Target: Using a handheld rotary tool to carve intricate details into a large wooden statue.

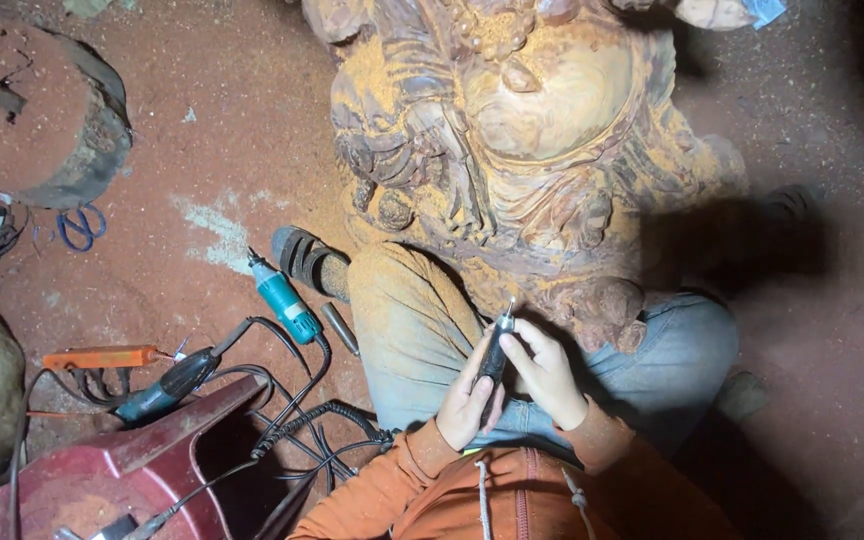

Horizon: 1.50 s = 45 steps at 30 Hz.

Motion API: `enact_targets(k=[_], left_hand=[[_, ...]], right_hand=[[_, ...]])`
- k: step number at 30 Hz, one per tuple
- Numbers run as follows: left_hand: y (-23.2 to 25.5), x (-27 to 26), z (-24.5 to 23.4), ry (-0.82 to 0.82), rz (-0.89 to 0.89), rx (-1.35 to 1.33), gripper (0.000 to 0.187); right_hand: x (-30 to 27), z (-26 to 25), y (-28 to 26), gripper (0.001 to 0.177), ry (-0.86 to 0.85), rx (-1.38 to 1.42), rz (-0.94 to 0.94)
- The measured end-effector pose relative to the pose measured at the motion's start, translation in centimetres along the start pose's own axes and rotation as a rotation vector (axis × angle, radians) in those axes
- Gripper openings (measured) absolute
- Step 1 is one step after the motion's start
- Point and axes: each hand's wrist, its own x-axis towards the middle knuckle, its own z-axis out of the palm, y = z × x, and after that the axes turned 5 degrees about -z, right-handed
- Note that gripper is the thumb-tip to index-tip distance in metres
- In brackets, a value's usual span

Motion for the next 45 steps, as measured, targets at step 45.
enact_targets(k=[45], left_hand=[[-1.8,7.3,0.8,0.111,-0.017,0.132,0.058]], right_hand=[[5.6,-0.5,-4.2,0.054,0.271,-0.046,0.286]])
